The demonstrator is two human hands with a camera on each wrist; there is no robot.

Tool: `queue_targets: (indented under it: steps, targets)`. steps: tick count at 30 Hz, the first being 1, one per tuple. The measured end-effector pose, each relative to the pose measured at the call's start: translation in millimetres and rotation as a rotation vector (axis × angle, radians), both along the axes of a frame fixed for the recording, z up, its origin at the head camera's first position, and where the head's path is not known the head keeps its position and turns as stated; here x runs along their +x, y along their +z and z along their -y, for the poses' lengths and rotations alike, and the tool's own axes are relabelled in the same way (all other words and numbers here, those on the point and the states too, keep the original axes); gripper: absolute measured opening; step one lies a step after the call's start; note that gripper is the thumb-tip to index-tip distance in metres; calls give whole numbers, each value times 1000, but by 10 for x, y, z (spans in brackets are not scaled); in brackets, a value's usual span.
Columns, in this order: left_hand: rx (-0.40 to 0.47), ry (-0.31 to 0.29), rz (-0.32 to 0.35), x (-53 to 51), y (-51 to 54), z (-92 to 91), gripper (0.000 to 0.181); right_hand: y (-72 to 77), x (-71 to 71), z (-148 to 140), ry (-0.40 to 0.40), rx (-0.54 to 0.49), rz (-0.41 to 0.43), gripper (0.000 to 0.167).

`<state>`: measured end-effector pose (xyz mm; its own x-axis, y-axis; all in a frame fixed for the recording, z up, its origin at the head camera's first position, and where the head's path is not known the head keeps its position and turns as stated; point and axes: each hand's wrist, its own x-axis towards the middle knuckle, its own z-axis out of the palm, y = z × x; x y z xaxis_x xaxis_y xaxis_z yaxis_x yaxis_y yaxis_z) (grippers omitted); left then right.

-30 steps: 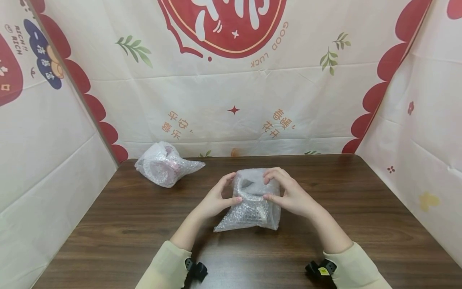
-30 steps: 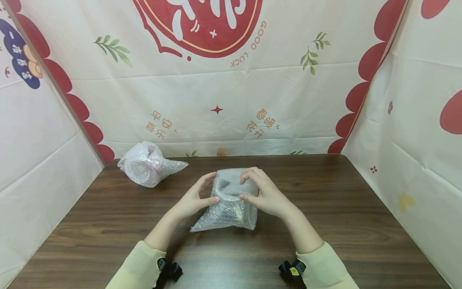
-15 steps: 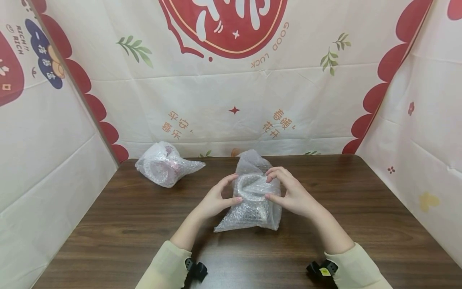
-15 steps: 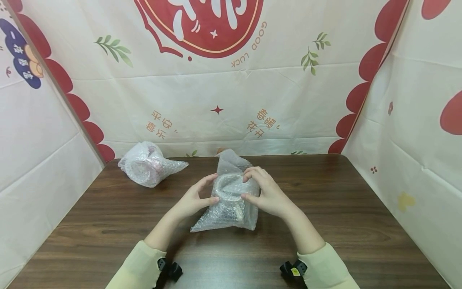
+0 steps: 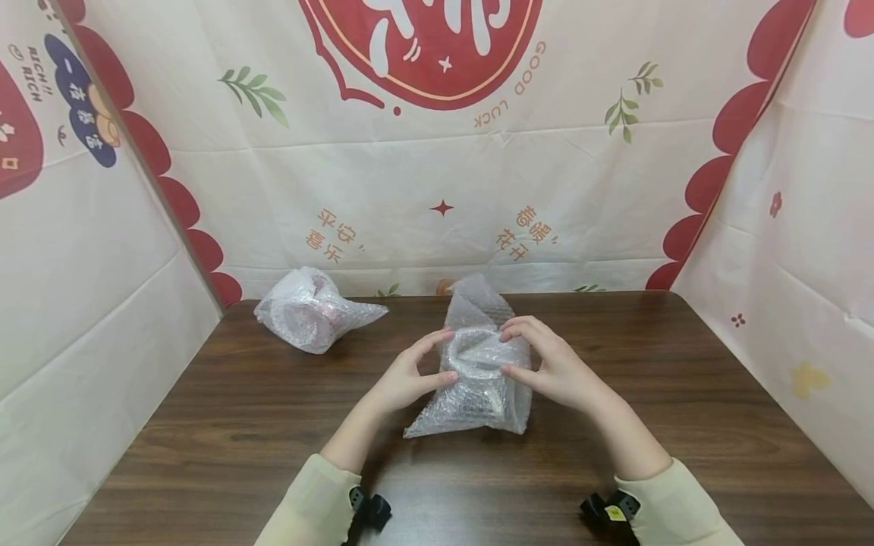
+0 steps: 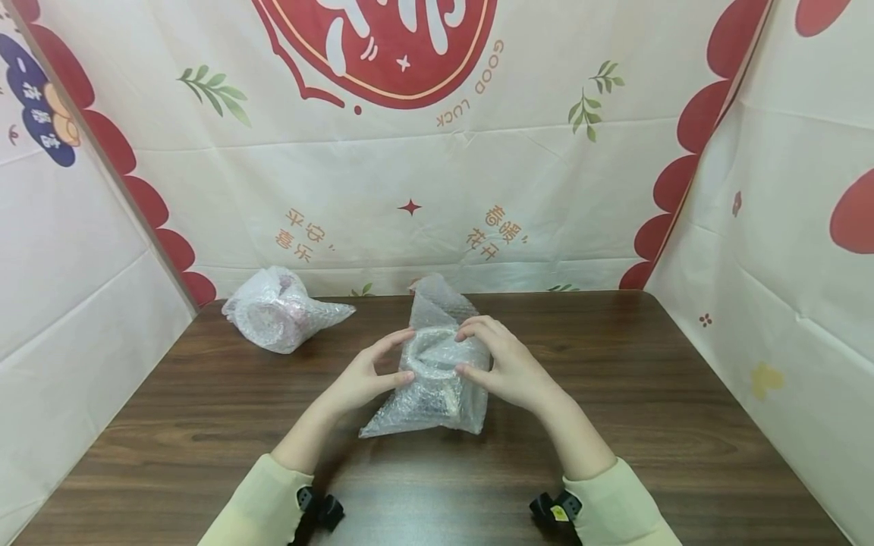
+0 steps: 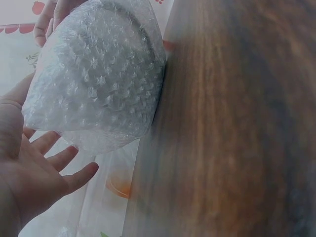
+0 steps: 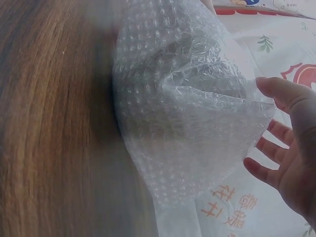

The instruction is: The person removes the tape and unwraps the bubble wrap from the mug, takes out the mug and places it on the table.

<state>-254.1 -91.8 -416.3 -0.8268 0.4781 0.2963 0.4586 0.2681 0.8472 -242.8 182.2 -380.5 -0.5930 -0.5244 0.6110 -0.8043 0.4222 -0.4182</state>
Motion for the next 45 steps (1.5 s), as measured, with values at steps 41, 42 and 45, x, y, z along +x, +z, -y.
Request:
queue_targets:
  steps: [41, 42, 45]
  targets:
    - [-10, 3, 14, 15, 19, 6, 64, 138, 40, -176, -212, 54, -133, 49]
    - [-7, 1, 13, 15, 18, 6, 64, 130, 32, -192, -227, 53, -127, 49]
    - [-3, -2, 13, 18, 20, 6, 64, 116, 8, -240, -253, 50, -115, 50]
